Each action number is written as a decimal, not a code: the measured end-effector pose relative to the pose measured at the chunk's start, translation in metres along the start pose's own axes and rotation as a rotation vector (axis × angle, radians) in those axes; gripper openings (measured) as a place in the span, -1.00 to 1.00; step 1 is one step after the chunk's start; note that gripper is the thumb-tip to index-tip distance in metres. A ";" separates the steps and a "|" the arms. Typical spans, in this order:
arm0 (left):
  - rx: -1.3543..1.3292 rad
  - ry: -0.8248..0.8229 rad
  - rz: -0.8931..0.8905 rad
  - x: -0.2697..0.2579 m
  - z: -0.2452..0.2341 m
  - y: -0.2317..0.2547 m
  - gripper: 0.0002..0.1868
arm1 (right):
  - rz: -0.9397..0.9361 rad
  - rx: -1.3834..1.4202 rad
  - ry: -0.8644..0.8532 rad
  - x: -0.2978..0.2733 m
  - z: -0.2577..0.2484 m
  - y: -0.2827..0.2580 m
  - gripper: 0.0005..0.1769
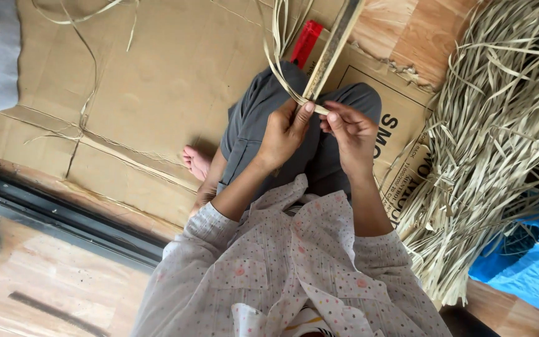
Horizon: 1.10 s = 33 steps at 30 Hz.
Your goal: Weaving natural fiber strips around a wooden stick to create a textured handle or craft piece, including compacting the weave with a tool.
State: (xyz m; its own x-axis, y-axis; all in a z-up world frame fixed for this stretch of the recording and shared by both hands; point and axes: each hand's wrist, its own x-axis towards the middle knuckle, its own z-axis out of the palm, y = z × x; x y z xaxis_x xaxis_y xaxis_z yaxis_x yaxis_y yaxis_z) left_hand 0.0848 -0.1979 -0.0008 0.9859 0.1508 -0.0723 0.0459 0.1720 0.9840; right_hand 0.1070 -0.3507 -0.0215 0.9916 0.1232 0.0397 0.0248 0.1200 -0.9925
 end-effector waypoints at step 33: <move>-0.573 -0.083 -0.266 -0.025 -0.014 -0.006 -0.45 | -0.188 -0.406 0.131 0.007 -0.045 0.059 -0.81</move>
State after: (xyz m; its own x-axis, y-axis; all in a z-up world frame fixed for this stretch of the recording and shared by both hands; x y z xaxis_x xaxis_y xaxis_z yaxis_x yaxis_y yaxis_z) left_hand 0.0580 -0.1895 -0.0073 0.9629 -0.0401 -0.2667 0.2197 0.6903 0.6893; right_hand 0.1213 -0.3872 -0.0852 0.9722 0.0080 0.2338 0.2272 -0.2699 -0.9357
